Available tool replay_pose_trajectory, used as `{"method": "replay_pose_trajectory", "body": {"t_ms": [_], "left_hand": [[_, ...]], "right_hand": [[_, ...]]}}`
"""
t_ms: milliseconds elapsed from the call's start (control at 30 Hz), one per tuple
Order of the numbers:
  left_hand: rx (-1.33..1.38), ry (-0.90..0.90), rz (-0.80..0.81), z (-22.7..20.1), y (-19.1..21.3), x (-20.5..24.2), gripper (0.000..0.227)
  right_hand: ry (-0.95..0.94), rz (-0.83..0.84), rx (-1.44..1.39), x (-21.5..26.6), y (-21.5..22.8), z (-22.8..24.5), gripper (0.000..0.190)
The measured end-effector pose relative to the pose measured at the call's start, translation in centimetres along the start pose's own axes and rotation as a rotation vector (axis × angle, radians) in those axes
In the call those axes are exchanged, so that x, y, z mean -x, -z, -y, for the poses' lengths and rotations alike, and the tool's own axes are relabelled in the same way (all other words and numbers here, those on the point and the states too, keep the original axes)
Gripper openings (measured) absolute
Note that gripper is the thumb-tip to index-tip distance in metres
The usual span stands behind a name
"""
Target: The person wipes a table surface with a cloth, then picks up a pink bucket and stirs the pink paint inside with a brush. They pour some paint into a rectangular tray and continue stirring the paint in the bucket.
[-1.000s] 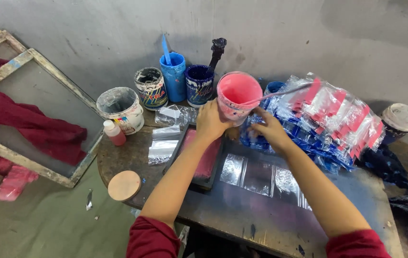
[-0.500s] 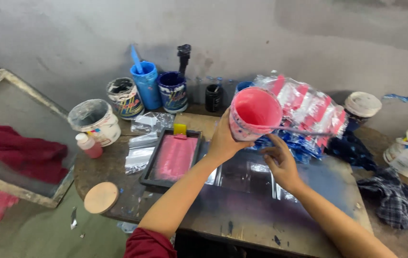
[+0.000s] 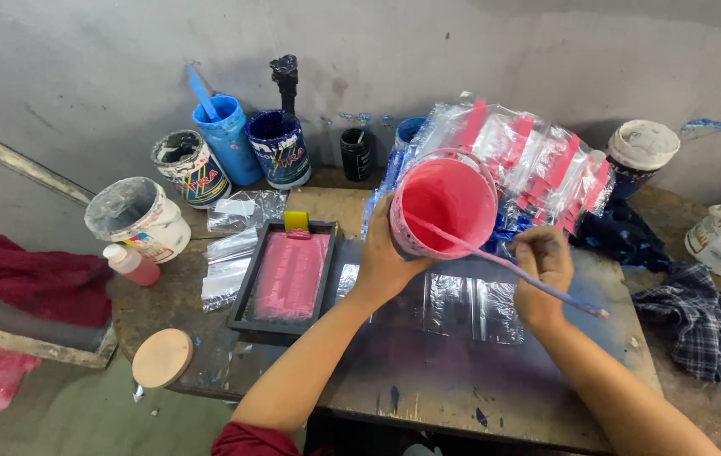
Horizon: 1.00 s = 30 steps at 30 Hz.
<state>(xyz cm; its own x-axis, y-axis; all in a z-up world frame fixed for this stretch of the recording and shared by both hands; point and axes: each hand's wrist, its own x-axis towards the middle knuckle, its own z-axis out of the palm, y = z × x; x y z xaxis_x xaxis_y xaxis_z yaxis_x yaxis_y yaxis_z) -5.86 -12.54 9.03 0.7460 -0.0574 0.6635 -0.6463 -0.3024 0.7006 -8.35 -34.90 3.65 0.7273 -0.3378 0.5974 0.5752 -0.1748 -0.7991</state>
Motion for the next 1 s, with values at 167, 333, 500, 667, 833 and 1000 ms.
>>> {"method": "replay_pose_trajectory", "body": {"t_ms": [167, 333, 500, 667, 833, 1000], "left_hand": [[0.095, -0.061, 0.061, -0.9, 0.3, 0.6, 0.110], [0.218, -0.081, 0.096, -0.2, -0.4, 1.3, 0.112], [0.367, -0.117, 0.094, -1.2, -0.4, 1.2, 0.105], [0.484, -0.041, 0.180, -0.4, 0.4, 1.5, 0.093], [0.463, -0.049, 0.231, 0.3, 0.5, 1.9, 0.097], [0.384, -0.080, 0.318, 0.0, 0.6, 1.8, 0.097]], "right_hand": [[0.282, -0.029, -0.047, -2.0, 1.2, 0.2, 0.016], [0.538, 0.007, 0.034, -1.5, 2.6, -0.3, 0.020], [1.064, 0.327, 0.130, -0.3, 4.2, -1.2, 0.019], [1.471, 0.421, 0.321, 1.2, 1.8, 4.0, 0.013], [1.188, 0.429, 0.298, 1.4, 2.8, 2.2, 0.033], [0.739, 0.141, 0.172, -0.3, 2.6, 4.9, 0.055]]}}
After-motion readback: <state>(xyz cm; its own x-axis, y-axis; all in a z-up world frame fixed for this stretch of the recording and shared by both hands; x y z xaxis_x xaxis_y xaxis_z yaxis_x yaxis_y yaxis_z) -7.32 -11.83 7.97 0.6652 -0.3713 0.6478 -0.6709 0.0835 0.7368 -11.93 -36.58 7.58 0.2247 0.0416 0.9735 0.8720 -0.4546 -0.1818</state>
